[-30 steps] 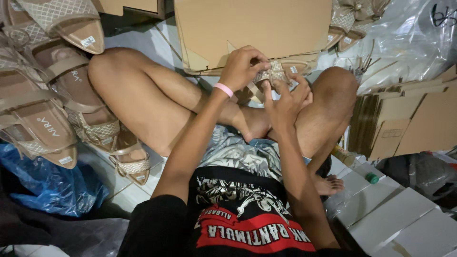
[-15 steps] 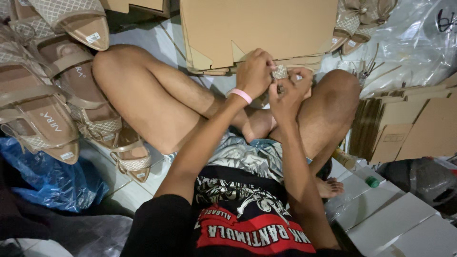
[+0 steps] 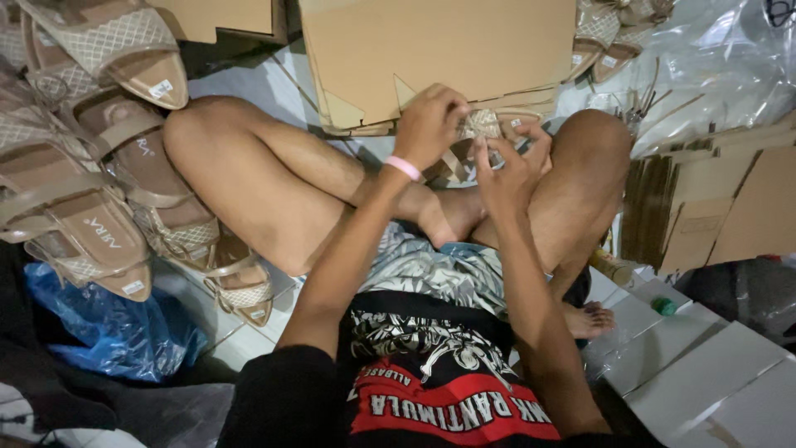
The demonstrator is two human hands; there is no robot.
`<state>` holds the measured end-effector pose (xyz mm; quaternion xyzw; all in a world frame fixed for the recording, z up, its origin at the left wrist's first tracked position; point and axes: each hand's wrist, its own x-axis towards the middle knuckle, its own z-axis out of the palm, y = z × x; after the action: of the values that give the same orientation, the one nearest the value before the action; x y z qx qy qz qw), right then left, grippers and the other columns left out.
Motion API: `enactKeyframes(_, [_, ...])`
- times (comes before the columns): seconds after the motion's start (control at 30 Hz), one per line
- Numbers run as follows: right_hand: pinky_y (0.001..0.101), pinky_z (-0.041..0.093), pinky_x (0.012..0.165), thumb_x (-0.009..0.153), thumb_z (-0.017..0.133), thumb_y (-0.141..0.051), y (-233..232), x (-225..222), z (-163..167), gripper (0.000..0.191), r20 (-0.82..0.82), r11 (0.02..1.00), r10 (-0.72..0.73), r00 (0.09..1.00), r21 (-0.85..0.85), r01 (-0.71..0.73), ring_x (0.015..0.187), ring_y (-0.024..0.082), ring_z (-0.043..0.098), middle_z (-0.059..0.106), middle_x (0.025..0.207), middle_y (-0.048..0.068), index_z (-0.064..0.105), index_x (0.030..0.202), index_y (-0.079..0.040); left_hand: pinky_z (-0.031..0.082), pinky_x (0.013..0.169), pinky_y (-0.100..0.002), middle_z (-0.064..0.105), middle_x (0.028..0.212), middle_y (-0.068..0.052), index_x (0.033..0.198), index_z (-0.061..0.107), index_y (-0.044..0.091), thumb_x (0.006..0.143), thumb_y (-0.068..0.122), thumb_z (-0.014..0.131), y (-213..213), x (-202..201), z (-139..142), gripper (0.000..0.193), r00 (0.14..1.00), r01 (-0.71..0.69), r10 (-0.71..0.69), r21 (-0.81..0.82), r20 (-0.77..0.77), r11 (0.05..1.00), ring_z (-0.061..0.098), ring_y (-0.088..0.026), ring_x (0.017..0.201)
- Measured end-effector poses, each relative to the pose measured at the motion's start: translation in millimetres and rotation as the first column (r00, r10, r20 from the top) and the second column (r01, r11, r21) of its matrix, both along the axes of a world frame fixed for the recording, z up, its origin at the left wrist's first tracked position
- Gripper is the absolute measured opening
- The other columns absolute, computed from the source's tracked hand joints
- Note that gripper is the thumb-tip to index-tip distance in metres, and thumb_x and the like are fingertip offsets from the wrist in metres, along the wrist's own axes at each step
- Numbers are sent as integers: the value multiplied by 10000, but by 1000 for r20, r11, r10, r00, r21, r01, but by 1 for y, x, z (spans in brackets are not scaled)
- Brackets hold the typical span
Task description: The person sits on the floor and assembles beige heeled sandals by hand. They attach straps to the sole and heel, then secure the components with rubber bands. The person handles multiple sandals and cardboard packaging materials during the process.
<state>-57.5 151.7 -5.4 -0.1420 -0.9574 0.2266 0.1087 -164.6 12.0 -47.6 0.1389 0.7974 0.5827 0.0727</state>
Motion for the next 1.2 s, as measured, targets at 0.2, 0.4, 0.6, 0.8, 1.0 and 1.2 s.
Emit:
enactKeyframes(0.2, [339, 566, 940, 1022, 687, -155, 16, 0, 6, 202, -99, 845, -166, 981, -528, 89, 1062, 216, 680, 601, 1211, 118, 676, 1199, -58, 583, 816, -404, 691, 1027, -130, 1026, 678, 50, 912, 158, 740, -34, 22, -2, 169, 994, -14, 12, 14, 111, 1000, 710, -316, 908])
enactKeyframes(0.4, [334, 555, 926, 1025, 673, -154, 25, -9, 0, 279, 70, 896, -1, 998, -443, 32, 1020, 221, 730, 759, 1120, 155, 684, 1260, -3, 518, 895, -444, 672, 1110, -148, 1114, 689, 67, 829, 164, 808, -24, 58, -6, 323, 999, -1, 0, -33, -40, 999, 635, -375, 1019])
enactKeyframes(0.6, [364, 557, 943, 1042, 660, -165, 25, -8, -5, 272, 94, 946, 23, 995, -325, 9, 1105, 305, 732, 738, 1180, 204, 719, 1283, -54, 509, 896, -429, 640, 991, -130, 946, 664, 70, 820, 78, 776, -21, 67, -9, 169, 993, 13, -24, -93, -113, 996, 614, -360, 992])
enactKeyframes(0.8, [376, 539, 934, 961, 722, -124, 33, -7, -3, 354, 79, 950, 167, 983, -281, -139, 1061, 341, 704, 726, 1183, 222, 691, 1297, -13, 523, 877, -440, 642, 985, -129, 964, 674, 28, 838, -41, 690, -31, 66, -3, 145, 984, -24, 15, -44, -180, 999, 607, -368, 974])
enactKeyframes(1.0, [322, 451, 1076, 905, 768, -78, 41, 2, 15, 578, -62, 747, 308, 949, -602, -282, 1224, 262, 574, 577, 1338, 149, 582, 1446, 3, 563, 855, -423, 630, 1055, -148, 1041, 657, 9, 863, -78, 632, -37, 78, 33, 199, 932, -147, 109, -85, -345, 985, 639, -352, 993])
enactKeyframes(1.2, [316, 409, 1151, 892, 787, -7, 38, -41, 19, 584, -145, 704, 359, 922, -606, -370, 1324, 227, 528, 568, 1361, 121, 597, 1444, -8, 550, 851, -445, 618, 1110, -179, 1121, 648, 14, 838, -46, 651, -46, 67, 45, 289, 932, -72, -25, -250, -363, 966, 641, -377, 1023])
